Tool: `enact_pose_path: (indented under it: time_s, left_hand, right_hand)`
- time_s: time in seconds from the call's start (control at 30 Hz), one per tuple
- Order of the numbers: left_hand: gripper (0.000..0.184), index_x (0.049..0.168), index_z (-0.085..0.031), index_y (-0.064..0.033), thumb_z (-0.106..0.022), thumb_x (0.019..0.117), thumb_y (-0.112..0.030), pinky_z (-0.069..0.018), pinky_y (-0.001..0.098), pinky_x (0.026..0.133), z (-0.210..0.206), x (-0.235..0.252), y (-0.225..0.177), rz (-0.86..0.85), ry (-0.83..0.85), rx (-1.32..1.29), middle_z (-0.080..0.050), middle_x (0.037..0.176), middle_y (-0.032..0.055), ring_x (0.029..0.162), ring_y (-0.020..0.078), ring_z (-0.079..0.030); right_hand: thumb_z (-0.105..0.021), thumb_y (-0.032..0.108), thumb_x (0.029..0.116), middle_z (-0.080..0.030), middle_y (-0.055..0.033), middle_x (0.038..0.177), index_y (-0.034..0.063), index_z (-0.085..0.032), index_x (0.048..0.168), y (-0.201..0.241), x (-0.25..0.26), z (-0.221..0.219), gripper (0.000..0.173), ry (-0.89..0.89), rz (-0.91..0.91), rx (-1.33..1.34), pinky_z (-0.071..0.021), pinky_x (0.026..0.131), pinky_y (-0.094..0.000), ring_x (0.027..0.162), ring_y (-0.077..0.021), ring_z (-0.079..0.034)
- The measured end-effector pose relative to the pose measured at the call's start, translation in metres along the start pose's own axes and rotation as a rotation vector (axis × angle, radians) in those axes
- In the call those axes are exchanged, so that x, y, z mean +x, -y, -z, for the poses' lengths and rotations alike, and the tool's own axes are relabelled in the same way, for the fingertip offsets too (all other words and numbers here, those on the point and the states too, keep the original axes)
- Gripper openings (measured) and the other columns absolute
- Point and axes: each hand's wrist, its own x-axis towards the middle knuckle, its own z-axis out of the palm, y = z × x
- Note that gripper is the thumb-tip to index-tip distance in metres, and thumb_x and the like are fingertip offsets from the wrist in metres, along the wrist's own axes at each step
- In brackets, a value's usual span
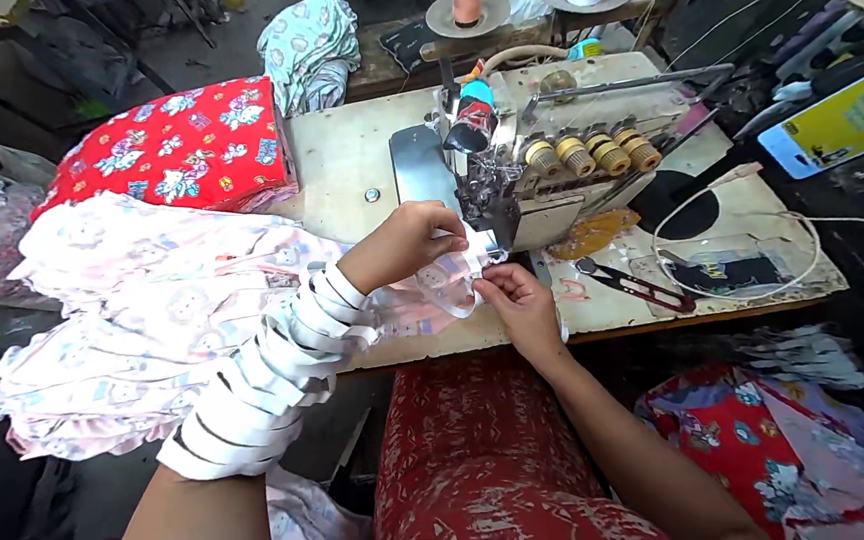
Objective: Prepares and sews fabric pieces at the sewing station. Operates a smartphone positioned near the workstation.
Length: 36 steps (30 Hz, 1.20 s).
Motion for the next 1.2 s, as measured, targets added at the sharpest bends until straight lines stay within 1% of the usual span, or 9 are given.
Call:
enact_pose_path:
  time_s: [0.17, 0.33, 0.4, 0.5, 0.6, 0.7, 0.8, 0.97, 1.2]
  left_hand:
    - [0.012, 0.098, -0.076, -0.0005, -0.066, 0.0960, -0.007, -0.0499, 0.0252, 0.074, -0.005, -0.006, -0.006, -0.005, -0.060, 0.017, -0.064, 0.084, 0.0091, 0.079, 0.0137, -0.062]
    - [0.027, 0.118, -0.071, 0.0037, -0.069, 0.0960, -0.012, -0.0564, 0.0429, 0.081, -0.011, -0.002, -0.014, 0.137, -0.111, 0.152, -0.071, 0.094, 0.0185, 0.084, 0.0287, -0.070]
    - [0.027, 0.117, -0.073, 0.0034, -0.069, 0.0963, -0.014, -0.0538, 0.0446, 0.078, -0.010, -0.002, -0.019, 0.191, -0.088, 0.188, -0.068, 0.090, 0.0191, 0.082, 0.0307, -0.067]
    - [0.014, 0.101, -0.078, -0.0012, -0.072, 0.0932, -0.012, -0.0534, 0.0442, 0.076, -0.010, -0.003, -0.024, 0.193, -0.113, 0.194, -0.066, 0.089, 0.0158, 0.083, 0.0285, -0.066]
    - [0.010, 0.096, -0.073, 0.0006, -0.071, 0.0934, -0.009, -0.0544, 0.0489, 0.076, -0.012, -0.003, -0.029, 0.192, -0.107, 0.191, -0.066, 0.099, 0.0176, 0.088, 0.0314, -0.067]
    - [0.011, 0.099, -0.069, 0.0029, -0.067, 0.0960, -0.008, -0.0536, 0.0522, 0.071, -0.012, -0.002, -0.037, 0.185, -0.103, 0.215, -0.069, 0.089, 0.0179, 0.080, 0.0336, -0.069]
    - [0.011, 0.104, -0.069, 0.0018, -0.067, 0.0949, -0.004, -0.0554, 0.0511, 0.076, -0.010, -0.002, -0.036, 0.147, -0.121, 0.204, -0.072, 0.094, 0.0168, 0.085, 0.0322, -0.071]
    - [0.023, 0.115, -0.070, 0.0009, -0.069, 0.0919, 0.000, -0.0561, 0.0492, 0.081, -0.014, -0.001, -0.030, 0.115, -0.175, 0.171, -0.072, 0.100, 0.0173, 0.089, 0.0313, -0.071]
    - [0.025, 0.123, -0.061, 0.0012, -0.061, 0.0972, 0.000, -0.0567, 0.0454, 0.076, -0.019, 0.001, -0.025, 0.163, -0.217, 0.123, -0.069, 0.098, 0.0162, 0.082, 0.0283, -0.070]
  right_hand:
    - [-0.067, 0.003, 0.0937, -0.072, 0.0008, 0.087, -0.0043, -0.063, 0.108, 0.001, -0.005, 0.001, 0.016, -0.062, 0.050, 0.063, -0.0555, 0.076, -0.0150, 0.079, 0.0031, -0.067]
    - [-0.069, 0.008, 0.0949, -0.070, 0.0002, 0.080, -0.0057, -0.044, 0.147, -0.008, 0.009, -0.006, 0.060, -0.092, -0.037, -0.040, -0.0518, 0.071, -0.0160, 0.068, 0.0027, -0.061]
    - [-0.067, 0.009, 0.0964, -0.070, -0.0029, 0.082, -0.0072, -0.055, 0.140, -0.011, 0.010, -0.008, 0.048, -0.107, 0.015, -0.100, -0.0502, 0.070, -0.0153, 0.069, 0.0020, -0.060]
    - [-0.066, 0.006, 0.0960, -0.074, -0.0130, 0.094, -0.0069, -0.073, 0.112, -0.015, 0.007, -0.009, 0.022, -0.179, 0.132, -0.171, -0.0553, 0.076, -0.0192, 0.078, -0.0048, -0.068]
    - [-0.067, 0.006, 0.0942, -0.072, -0.0130, 0.095, -0.0056, -0.075, 0.102, -0.010, 0.005, -0.002, 0.016, -0.195, 0.155, -0.204, -0.0552, 0.079, -0.0205, 0.083, -0.0075, -0.068]
    - [-0.071, 0.012, 0.0929, -0.064, -0.0124, 0.108, -0.0035, -0.073, 0.098, -0.002, 0.005, 0.006, 0.016, -0.125, 0.101, -0.193, -0.0526, 0.084, -0.0203, 0.095, -0.0077, -0.062]
    - [-0.068, 0.014, 0.0946, -0.068, -0.0099, 0.104, -0.0020, -0.071, 0.099, 0.006, 0.003, 0.009, 0.016, -0.066, 0.057, -0.181, -0.0522, 0.083, -0.0219, 0.093, -0.0065, -0.063]
    - [-0.067, 0.011, 0.0977, -0.066, 0.0027, 0.077, 0.0005, -0.065, 0.105, 0.015, 0.002, 0.008, 0.013, 0.010, -0.102, -0.052, -0.0483, 0.066, -0.0127, 0.068, 0.0055, -0.059]
    - [-0.065, 0.006, 0.0976, -0.068, 0.0006, 0.082, -0.0015, -0.062, 0.114, 0.019, 0.001, 0.010, 0.018, 0.024, -0.145, -0.027, -0.0504, 0.069, -0.0137, 0.071, 0.0040, -0.061]
